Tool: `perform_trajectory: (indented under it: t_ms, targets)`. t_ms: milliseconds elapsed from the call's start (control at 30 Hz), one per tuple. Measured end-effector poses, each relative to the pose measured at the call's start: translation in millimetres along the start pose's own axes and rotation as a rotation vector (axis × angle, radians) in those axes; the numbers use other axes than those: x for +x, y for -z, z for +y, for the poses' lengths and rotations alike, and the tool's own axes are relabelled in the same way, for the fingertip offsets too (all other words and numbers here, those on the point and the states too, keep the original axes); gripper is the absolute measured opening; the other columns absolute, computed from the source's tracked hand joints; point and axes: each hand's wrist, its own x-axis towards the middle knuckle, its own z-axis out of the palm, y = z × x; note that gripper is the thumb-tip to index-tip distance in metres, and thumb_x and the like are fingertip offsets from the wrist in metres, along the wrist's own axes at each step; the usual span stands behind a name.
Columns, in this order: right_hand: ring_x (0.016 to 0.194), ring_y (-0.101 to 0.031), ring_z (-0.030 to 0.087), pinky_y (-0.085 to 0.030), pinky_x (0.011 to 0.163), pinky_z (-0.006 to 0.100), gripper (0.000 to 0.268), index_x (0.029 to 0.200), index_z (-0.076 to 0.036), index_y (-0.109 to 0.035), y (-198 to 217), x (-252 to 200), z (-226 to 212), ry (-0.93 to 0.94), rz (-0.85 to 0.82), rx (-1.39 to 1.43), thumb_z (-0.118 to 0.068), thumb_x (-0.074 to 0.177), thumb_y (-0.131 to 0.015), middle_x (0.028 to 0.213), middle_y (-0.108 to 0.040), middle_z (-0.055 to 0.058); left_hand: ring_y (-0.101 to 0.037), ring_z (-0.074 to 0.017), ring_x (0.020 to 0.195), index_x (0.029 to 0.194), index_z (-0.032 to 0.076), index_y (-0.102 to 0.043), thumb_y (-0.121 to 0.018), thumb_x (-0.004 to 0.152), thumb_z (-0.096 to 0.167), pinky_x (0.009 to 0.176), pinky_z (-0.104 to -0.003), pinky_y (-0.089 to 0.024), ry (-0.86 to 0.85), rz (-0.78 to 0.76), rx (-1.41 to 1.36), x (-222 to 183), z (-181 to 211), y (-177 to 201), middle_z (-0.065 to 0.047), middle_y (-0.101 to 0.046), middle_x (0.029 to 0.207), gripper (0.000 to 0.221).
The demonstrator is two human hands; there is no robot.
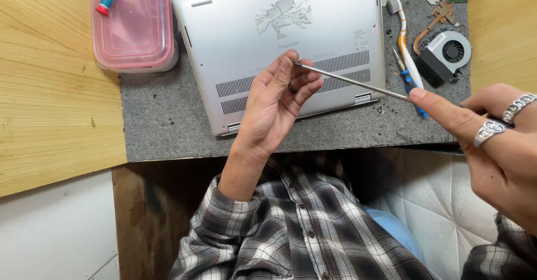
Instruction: The person unscrews and removes the bottom panels of a laptop, then detaches and handles the motherboard before reconnecting internal cables and screws.
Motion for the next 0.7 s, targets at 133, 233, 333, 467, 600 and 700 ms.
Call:
perform_trajectory:
  t_ms: [133,233,333,467,600,700]
  targets:
    - [0.068,-0.048,0.027,-0.043,0.068,0.038,0.05,0.147,-0.01,-0.071,2,-1,-3,-0.035,-0.012,0.041,0.016,0.106,-0.057,0.092,-0.056,0.012,-0.071,-0.023,0.091,0.116,0.002,-0.06,-0.07,0.1,0.017,0.087,-0.032,-0.065,0.011,0.014,-0.01,-2,3,-4,-0.015,-0.069,0.106,0.023]
    - [0.067,-0.048,0.025,-0.043,0.07,0.036,0.049,0.149,-0.008,-0.071,3,0,-5,-0.038,-0.028,0.031,0.014,0.107,-0.058,0.091,-0.055,0.011,-0.072,-0.0243,0.091,0.114,0.002,-0.062,-0.071,0.1,0.016,0.084,-0.03,-0.066,-0.001,0.019,0.0,-3,4,-4,-0.017,-0.07,0.107,0.022]
    - [0.067,-0.047,0.025,-0.042,0.07,0.036,0.05,0.15,-0.007,-0.07,4,2,-7,-0.037,-0.034,0.037,0.015,0.107,-0.057,0.089,-0.056,0.01,-0.072,-0.0236,0.092,0.114,0.002,-0.061,-0.07,0.101,0.017,0.085,-0.03,-0.065,-0.019,0.016,0.032,-4,4,-3,-0.016,-0.069,0.108,0.022]
    - [0.063,-0.046,0.024,-0.041,0.069,0.035,0.049,0.153,-0.007,-0.068,6,3,-10,-0.038,-0.061,0.028,0.01,0.109,-0.056,0.087,-0.054,0.009,-0.073,-0.0252,0.094,0.114,0.003,-0.062,-0.068,0.103,0.015,0.084,-0.029,-0.065,-0.033,-0.019,0.042,-6,7,-4,-0.016,-0.071,0.109,0.018]
    - [0.058,-0.041,0.023,-0.038,0.066,0.032,0.051,0.154,-0.013,-0.066,6,-3,-14,-0.156,-0.107,0.08,0.002,0.106,-0.056,0.082,-0.046,0.008,-0.074,-0.0286,0.096,0.114,0.001,-0.063,-0.066,0.104,0.013,0.083,-0.029,-0.066,-0.072,-0.065,0.084,-9,8,-2,-0.017,-0.073,0.106,0.016]
    - [0.055,-0.044,0.021,-0.037,0.063,0.03,0.05,0.151,-0.016,-0.066,5,-3,-12,-0.241,-0.147,0.181,-0.008,0.103,-0.053,0.072,-0.048,0.008,-0.074,-0.0275,0.094,0.111,0.006,-0.066,-0.07,0.102,0.02,0.085,-0.033,-0.064,-0.136,-0.058,0.178,-9,8,3,-0.012,-0.074,0.106,0.017]
